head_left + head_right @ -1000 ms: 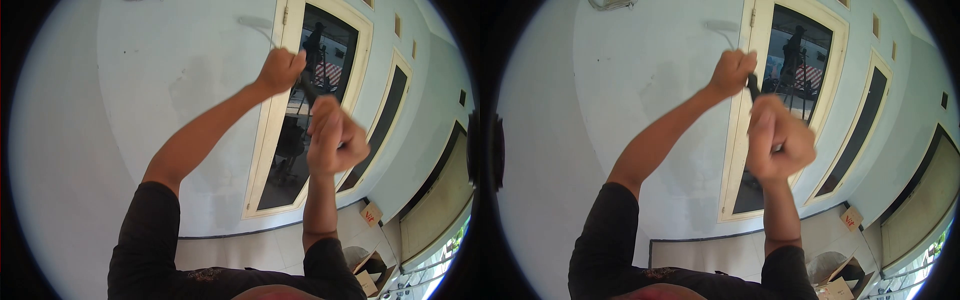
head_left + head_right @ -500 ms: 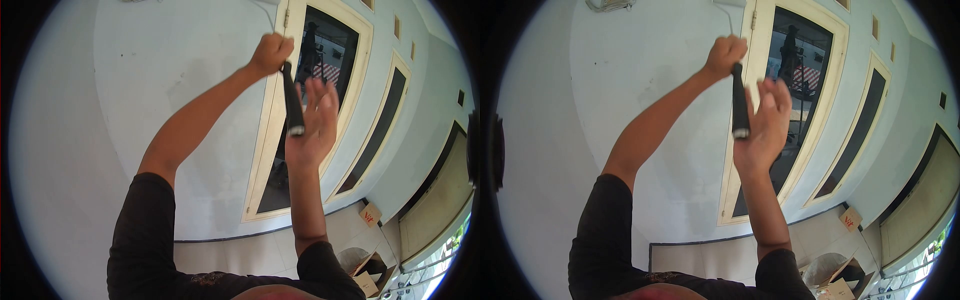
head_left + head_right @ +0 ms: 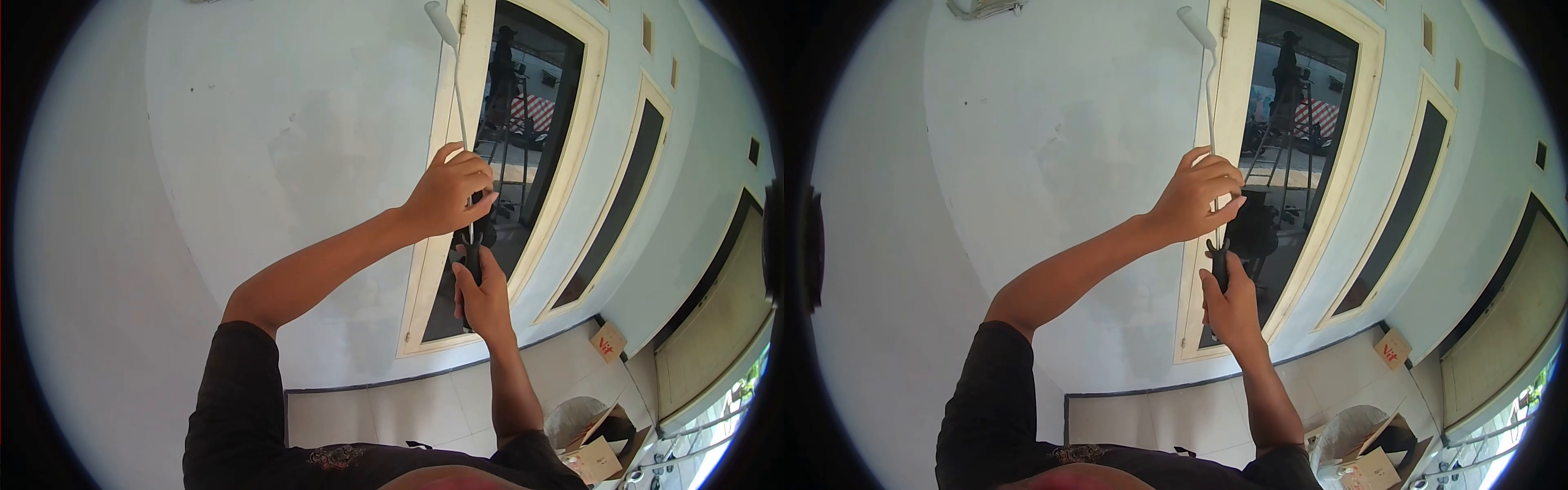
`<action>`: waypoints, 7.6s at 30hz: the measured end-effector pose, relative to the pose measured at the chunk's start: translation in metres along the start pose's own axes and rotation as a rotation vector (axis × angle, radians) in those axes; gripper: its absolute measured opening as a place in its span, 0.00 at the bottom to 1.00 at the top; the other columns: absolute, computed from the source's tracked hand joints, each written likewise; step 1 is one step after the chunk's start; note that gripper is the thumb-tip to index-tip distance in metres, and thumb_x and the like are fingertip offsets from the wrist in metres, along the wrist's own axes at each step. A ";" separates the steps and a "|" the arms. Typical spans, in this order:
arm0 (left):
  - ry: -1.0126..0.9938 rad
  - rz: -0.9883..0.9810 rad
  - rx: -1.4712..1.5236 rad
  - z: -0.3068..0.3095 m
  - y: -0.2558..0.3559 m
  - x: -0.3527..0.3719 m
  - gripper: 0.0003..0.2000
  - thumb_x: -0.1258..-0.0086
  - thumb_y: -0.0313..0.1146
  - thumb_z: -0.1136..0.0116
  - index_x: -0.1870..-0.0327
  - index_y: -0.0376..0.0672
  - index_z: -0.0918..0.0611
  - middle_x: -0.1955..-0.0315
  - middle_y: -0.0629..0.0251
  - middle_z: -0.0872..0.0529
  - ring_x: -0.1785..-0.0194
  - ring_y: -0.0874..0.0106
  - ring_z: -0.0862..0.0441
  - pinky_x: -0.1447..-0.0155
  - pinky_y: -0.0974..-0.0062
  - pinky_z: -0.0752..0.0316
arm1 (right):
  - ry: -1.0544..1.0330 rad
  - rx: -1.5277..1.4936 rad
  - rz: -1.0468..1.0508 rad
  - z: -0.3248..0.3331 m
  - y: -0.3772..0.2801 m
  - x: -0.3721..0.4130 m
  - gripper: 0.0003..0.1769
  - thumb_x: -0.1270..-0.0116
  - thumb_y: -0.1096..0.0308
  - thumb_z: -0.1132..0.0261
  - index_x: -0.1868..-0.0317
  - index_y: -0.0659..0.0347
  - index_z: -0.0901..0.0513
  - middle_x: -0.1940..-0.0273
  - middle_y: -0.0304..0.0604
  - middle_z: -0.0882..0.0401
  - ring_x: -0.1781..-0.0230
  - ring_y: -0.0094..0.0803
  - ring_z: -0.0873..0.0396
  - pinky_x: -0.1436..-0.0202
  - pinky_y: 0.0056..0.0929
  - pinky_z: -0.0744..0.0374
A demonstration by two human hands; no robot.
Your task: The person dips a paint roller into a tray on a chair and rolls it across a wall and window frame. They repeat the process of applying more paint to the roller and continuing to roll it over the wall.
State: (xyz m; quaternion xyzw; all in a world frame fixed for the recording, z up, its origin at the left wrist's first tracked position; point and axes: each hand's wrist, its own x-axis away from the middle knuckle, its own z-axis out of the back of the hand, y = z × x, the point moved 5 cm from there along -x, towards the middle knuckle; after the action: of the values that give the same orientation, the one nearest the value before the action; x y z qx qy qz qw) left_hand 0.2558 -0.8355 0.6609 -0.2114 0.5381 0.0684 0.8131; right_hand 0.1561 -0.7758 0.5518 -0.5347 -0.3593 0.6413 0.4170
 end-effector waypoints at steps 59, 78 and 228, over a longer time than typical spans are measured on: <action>0.376 1.888 0.830 -0.099 0.039 0.330 0.18 0.23 0.40 0.48 0.35 0.47 0.25 0.79 0.73 0.31 0.80 0.82 0.42 0.78 0.82 0.44 | -0.169 -0.629 -0.530 -0.095 0.269 0.139 0.30 0.22 0.62 0.49 0.23 0.54 0.45 0.81 0.34 0.34 0.89 0.21 0.37 0.87 0.23 0.33; 0.382 2.113 0.564 -0.144 0.116 0.449 0.15 0.21 0.37 0.51 0.39 0.44 0.22 0.82 0.76 0.35 0.81 0.84 0.44 0.79 0.82 0.46 | -0.182 -0.471 -0.712 -0.098 0.355 0.222 0.29 0.22 0.64 0.50 0.24 0.55 0.44 0.82 0.33 0.34 0.89 0.19 0.37 0.86 0.21 0.33; 0.197 2.145 0.436 -0.238 0.163 0.581 0.15 0.24 0.28 0.50 0.40 0.36 0.22 0.85 0.76 0.34 0.82 0.83 0.39 0.76 0.79 0.41 | 0.071 0.025 -0.662 -0.085 0.504 0.271 0.22 0.25 0.64 0.44 0.33 0.60 0.27 0.75 0.36 0.31 0.77 0.21 0.36 0.71 0.24 0.31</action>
State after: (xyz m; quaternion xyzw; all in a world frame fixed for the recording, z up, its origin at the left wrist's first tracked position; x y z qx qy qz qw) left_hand 0.2389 -0.8557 0.0130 0.5098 0.5053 0.6260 0.3048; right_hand 0.1419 -0.7247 -0.0243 -0.4060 -0.4908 0.4563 0.6214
